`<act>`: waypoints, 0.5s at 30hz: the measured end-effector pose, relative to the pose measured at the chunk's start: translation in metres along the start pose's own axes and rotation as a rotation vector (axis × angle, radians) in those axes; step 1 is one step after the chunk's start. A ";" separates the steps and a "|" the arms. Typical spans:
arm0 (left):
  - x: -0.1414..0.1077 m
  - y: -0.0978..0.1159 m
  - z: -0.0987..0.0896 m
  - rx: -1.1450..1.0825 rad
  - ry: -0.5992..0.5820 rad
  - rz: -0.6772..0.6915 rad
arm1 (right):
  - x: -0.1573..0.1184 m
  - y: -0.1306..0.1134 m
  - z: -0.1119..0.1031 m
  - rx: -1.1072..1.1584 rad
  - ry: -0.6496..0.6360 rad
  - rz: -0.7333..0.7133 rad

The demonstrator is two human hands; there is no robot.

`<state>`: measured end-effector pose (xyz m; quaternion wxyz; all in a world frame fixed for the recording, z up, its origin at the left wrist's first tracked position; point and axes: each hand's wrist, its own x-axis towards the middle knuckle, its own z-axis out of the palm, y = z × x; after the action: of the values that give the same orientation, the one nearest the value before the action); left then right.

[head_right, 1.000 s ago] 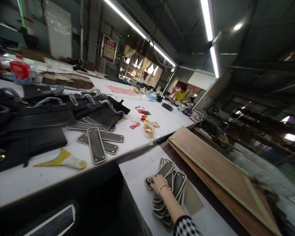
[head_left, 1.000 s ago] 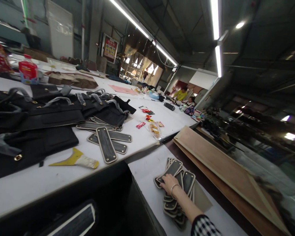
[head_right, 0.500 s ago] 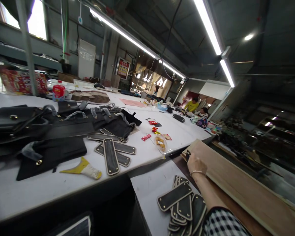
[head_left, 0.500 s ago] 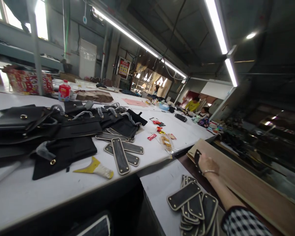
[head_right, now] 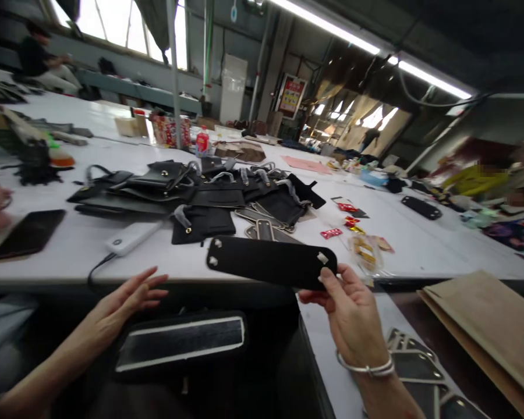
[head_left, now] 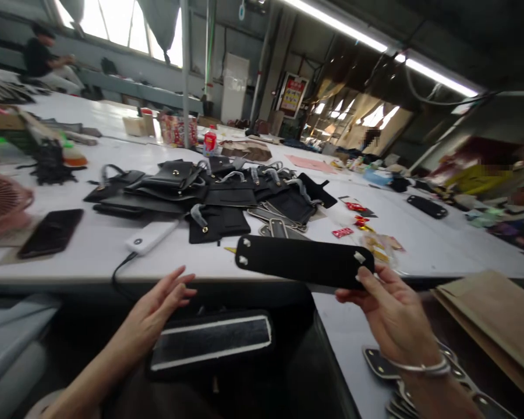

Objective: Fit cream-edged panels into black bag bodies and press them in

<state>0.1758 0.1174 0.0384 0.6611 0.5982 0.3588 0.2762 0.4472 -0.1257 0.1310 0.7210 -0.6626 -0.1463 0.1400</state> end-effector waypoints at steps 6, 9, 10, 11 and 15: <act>-0.042 0.006 0.001 -0.151 -0.080 -0.170 | -0.064 0.070 0.062 0.131 -0.233 0.389; -0.063 -0.003 -0.008 -0.290 0.088 -0.301 | -0.086 0.098 0.063 0.116 -0.241 0.469; -0.068 -0.007 -0.011 -0.353 0.133 -0.351 | -0.091 0.106 0.061 0.109 -0.235 0.487; -0.073 -0.011 -0.013 -0.405 0.160 -0.395 | -0.095 0.113 0.058 0.100 -0.233 0.508; -0.082 -0.026 -0.015 -0.399 0.187 -0.486 | -0.103 0.137 0.045 0.055 -0.251 0.646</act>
<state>0.1133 0.0576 0.0238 0.7761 0.3261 0.4888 0.2289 0.3342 -0.1143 -0.0043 0.6334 -0.6327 -0.0128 0.4453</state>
